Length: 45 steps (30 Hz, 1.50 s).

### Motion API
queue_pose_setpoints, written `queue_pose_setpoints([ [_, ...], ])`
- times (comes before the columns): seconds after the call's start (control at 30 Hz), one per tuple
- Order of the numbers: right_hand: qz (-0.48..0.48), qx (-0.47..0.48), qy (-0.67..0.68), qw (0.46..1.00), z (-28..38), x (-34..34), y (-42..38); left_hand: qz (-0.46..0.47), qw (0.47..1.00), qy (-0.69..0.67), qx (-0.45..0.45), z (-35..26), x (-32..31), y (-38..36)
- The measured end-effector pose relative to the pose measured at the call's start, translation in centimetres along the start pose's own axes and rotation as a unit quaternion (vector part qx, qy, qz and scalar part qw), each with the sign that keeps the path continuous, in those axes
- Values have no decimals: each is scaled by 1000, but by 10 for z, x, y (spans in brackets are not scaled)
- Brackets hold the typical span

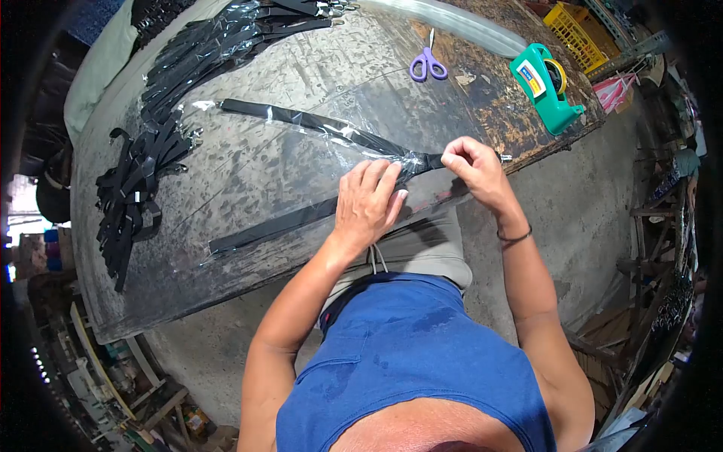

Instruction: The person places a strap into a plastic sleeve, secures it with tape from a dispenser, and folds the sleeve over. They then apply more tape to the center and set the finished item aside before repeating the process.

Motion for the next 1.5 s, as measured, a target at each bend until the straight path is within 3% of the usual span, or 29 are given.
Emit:
queue_pose_setpoints([
  [0.13,57,59,-117,990,9,-1,34,100,992,65,-35,7,-14,4],
  [0.2,157,62,-157,973,11,-11,48,145,987,66,-18,10,-20,3],
  [0.47,249,50,-275,927,14,-30,78,106,990,89,-33,11,-20,1],
  [1.1,199,95,-335,916,10,-36,76,128,990,55,-3,10,-19,2],
  [1.3,131,114,-371,912,8,-43,72,124,991,59,-5,11,-20,0],
  [1.5,35,69,-379,922,8,-31,73,120,990,67,-7,11,-20,0],
])
Point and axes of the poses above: each hand's wrist, its own y-axis towards the middle knuckle, its own x-axis out of the back of the hand, z = x × y, the point moved 4 cm from there along y, towards the middle knuckle, and after that the axes turned 8 degrees about -x, right-handed, at the moved point
